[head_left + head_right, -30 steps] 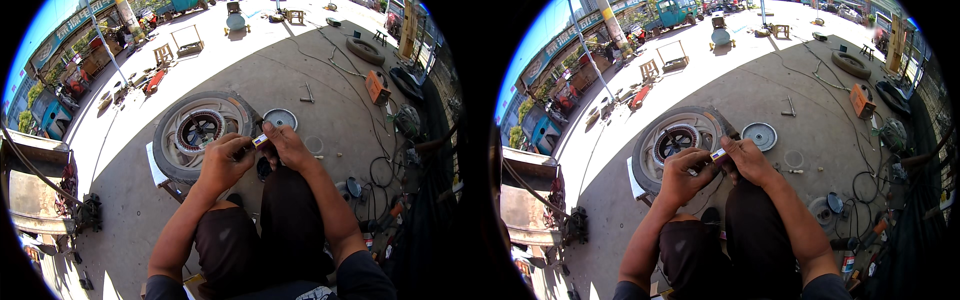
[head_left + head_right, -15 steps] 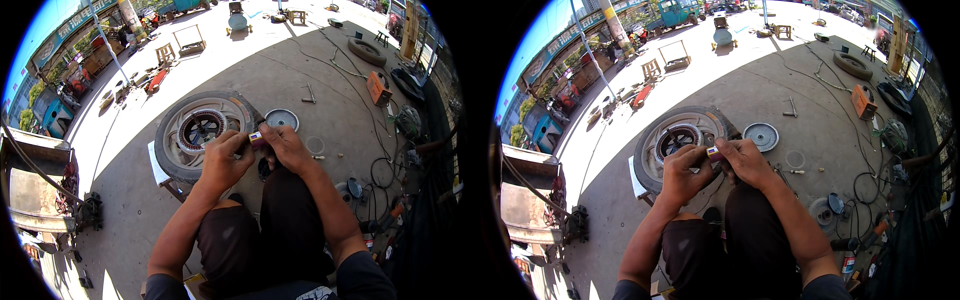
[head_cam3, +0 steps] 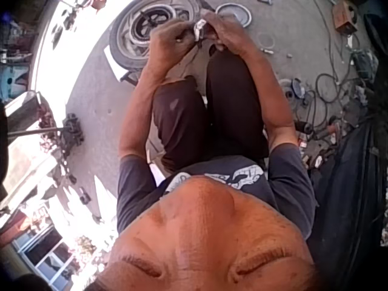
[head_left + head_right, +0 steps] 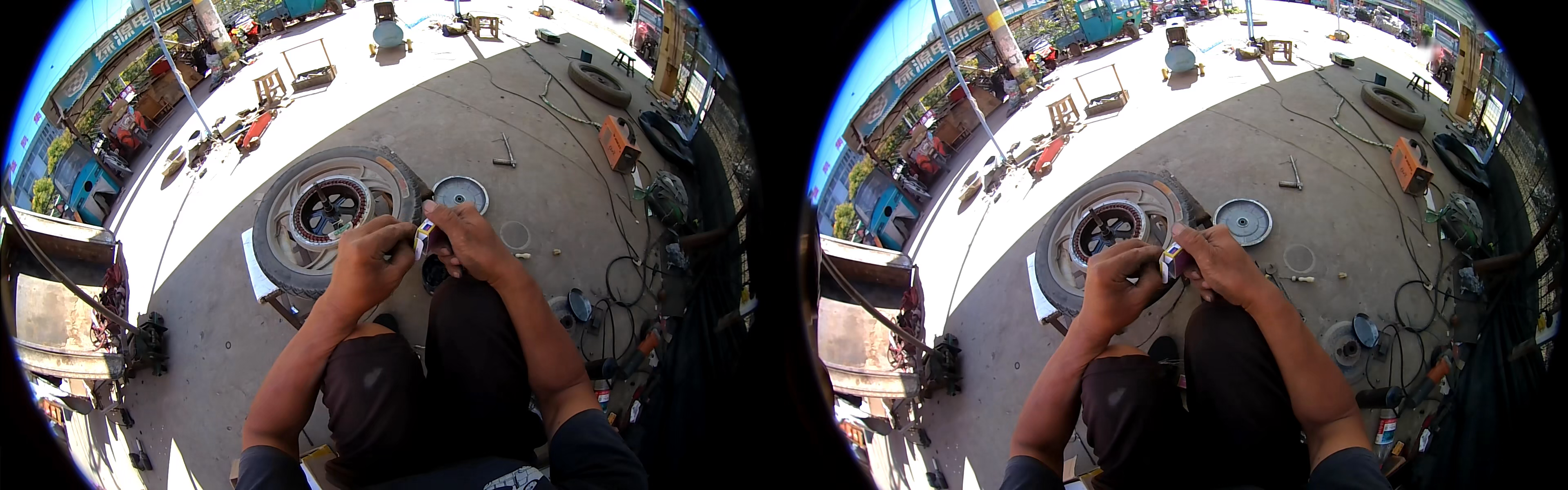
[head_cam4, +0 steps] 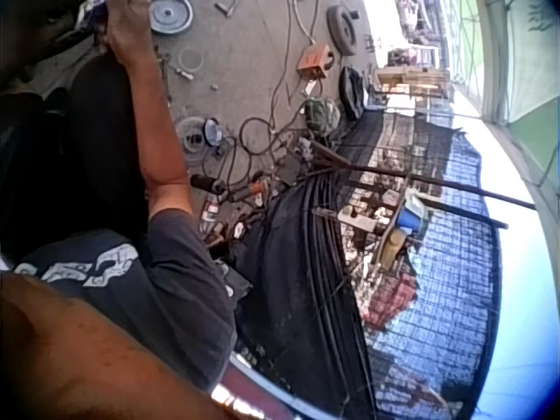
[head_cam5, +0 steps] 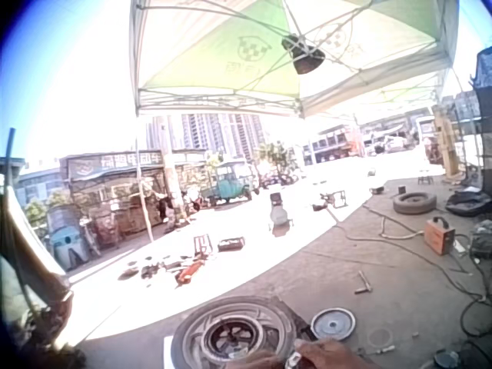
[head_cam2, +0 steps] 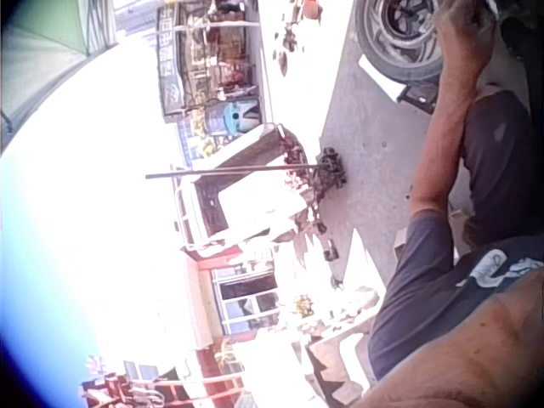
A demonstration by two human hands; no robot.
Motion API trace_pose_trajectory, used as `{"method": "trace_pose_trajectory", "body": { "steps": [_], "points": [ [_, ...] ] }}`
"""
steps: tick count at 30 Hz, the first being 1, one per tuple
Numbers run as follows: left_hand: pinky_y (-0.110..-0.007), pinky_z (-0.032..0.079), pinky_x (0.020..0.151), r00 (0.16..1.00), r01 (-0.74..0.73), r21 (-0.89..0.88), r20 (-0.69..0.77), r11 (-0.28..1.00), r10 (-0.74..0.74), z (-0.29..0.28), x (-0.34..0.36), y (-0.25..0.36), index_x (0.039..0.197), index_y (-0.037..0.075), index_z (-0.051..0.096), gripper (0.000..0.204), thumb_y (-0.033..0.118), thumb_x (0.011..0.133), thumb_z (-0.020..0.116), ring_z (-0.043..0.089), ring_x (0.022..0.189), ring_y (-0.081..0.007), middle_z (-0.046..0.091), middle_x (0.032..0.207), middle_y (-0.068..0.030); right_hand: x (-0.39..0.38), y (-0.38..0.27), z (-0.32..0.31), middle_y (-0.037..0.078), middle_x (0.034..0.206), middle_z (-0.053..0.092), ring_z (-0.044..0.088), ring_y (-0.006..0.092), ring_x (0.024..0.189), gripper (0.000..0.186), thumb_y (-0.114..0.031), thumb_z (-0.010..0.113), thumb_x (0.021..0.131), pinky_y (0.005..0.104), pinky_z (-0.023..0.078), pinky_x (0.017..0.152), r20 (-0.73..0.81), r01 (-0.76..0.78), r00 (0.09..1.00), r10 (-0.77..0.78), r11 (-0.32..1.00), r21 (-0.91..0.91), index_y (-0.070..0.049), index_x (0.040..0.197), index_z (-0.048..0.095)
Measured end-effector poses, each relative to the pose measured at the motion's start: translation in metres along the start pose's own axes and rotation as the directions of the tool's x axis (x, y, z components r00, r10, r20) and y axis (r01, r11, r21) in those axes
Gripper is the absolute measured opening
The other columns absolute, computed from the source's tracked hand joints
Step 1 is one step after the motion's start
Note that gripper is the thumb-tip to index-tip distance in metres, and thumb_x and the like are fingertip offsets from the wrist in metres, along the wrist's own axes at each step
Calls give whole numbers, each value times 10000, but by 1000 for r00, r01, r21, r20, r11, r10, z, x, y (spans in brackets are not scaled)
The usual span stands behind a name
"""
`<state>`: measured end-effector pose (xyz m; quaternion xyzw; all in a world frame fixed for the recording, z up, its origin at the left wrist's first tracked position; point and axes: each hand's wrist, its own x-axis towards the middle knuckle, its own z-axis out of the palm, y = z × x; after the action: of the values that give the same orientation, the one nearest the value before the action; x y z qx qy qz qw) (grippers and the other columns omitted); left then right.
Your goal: The person applies grease to a wheel bearing, places it into a hub cover, and uses shears to press a seal into the bearing. The person then places the bearing into the wheel hub.
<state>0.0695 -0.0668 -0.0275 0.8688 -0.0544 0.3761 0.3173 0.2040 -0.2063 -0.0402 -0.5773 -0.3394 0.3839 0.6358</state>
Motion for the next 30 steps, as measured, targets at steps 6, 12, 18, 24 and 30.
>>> {"method": "trace_pose_trajectory", "body": {
  "steps": [6,12,18,24,30],
  "points": [
    [-276,502,622,990,142,-120,38,983,-138,-3,-2,-3,955,-30,657,185,-90,792,590,651,728,-144,653,826,-81,2,-1,5,12,537,454,417,94,401,590,-491,494,1003,268,365,370,-12,-37,999,38,998,60,-19,655,557],
    [-273,538,665,982,186,-93,7,978,-187,4,5,17,1017,-29,649,172,-39,862,577,658,781,-135,654,882,-86,1,-3,4,20,547,441,405,107,409,577,-480,466,1008,287,352,370,-108,-48,992,57,995,90,-29,652,518],
    [-279,562,689,931,362,-402,111,841,-348,0,-4,1,1064,-66,646,179,58,959,572,661,781,-132,669,929,-86,0,-5,2,10,555,432,391,94,416,563,-472,468,1010,279,350,373,20,-92,996,90,968,233,-24,672,515],
    [-309,582,697,782,578,-684,308,445,-542,8,-4,-8,1107,-34,619,280,225,1006,586,649,810,-140,654,964,-89,-3,-7,4,5,565,449,396,79,429,525,-427,506,1010,258,349,391,3,-16,1000,16,992,125,-19,679,523],
    [-430,577,802,598,665,-747,525,9,-605,13,-9,-21,1113,23,548,466,464,1046,417,631,848,-233,613,964,-105,-9,-3,12,22,643,549,453,68,501,393,-356,589,969,242,376,458,-520,578,572,-634,761,-293,22,872,637]
  ]
}}
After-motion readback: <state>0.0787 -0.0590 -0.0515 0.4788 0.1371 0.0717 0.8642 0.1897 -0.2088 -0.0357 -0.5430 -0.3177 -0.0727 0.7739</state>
